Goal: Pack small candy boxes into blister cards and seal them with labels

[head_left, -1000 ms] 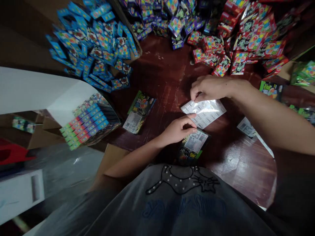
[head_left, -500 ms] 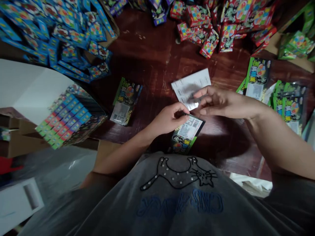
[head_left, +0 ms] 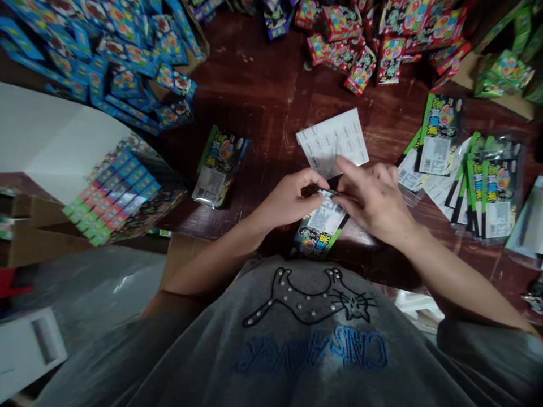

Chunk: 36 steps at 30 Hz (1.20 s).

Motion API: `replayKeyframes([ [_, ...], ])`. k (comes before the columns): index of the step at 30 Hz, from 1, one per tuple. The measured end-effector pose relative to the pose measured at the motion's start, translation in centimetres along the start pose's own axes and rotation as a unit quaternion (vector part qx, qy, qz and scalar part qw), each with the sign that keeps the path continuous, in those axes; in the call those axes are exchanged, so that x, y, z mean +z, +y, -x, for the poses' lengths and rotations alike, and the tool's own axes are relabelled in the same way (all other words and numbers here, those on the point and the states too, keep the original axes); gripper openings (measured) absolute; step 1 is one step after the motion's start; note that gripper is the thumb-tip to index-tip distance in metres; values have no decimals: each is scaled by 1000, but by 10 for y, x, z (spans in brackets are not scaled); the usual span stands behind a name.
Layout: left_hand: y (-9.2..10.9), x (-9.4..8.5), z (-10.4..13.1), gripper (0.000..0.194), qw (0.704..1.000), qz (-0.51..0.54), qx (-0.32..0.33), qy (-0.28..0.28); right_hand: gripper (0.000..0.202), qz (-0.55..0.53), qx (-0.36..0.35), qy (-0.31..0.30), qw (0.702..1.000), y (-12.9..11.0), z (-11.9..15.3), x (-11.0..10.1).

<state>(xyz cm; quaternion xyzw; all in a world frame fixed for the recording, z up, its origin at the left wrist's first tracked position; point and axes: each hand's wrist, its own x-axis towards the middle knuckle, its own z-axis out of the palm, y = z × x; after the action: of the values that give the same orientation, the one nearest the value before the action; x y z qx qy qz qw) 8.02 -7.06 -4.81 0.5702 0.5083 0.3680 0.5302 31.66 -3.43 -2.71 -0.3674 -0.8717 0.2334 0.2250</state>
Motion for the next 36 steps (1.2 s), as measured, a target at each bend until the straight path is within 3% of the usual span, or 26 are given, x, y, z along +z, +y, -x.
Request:
replayKeyframes([
  [3, 1, 1, 2, 18, 1000, -1, 4, -2, 71, 51, 5, 39, 998, -6, 12, 14],
  [6, -1, 0, 1, 25, 1000, 23, 1, -22, 83, 4, 31, 12, 999, -2, 15, 21],
  [9, -4, -17, 1, 34, 998, 56, 9, -24, 87, -78, 52, 20, 995, 4, 23, 16],
  [11, -7, -36, 3, 39, 994, 60, 49, 80, 86, -135, 83, 109, 981, 8, 38, 15],
  [13, -13, -53, 9, 44, 967, 93, 92, 219, 84, -187, 129, 194, 954, 9, 57, 23],
  [15, -20, -58, 19, 51, 941, 150, 115, 281, 82, -242, 173, 217, 930, 7, 73, 39],
  [18, -34, -39, 45, 68, 948, 183, 110, 234, 81, -289, 223, 229, 902, -2, 78, 67],
  [20, -40, -22, 63, 73, 967, 148, 92, 187, 80, -279, 237, 267, 892, -6, 72, 75],
  [23, -41, -4, 77, 50, 993, 40, 58, 91, 87, -264, 214, 268, 902, -7, 62, 71],
  [26, -37, 4, 67, 39, 996, -6, 63, 66, 100, -255, 177, 242, 919, -8, 57, 66],
  [29, -36, 8, 51, 56, 991, 10, 105, 87, 93, -223, 130, 306, 916, -12, 55, 75],
  [31, -39, 9, 47, 62, 991, 18, 115, 63, 88, -211, 111, 335, 911, -14, 57, 86],
  [36, -47, 1, 55, 53, 995, 25, 94, -21, 86, -301, 126, 256, 910, -13, 67, 99],
])
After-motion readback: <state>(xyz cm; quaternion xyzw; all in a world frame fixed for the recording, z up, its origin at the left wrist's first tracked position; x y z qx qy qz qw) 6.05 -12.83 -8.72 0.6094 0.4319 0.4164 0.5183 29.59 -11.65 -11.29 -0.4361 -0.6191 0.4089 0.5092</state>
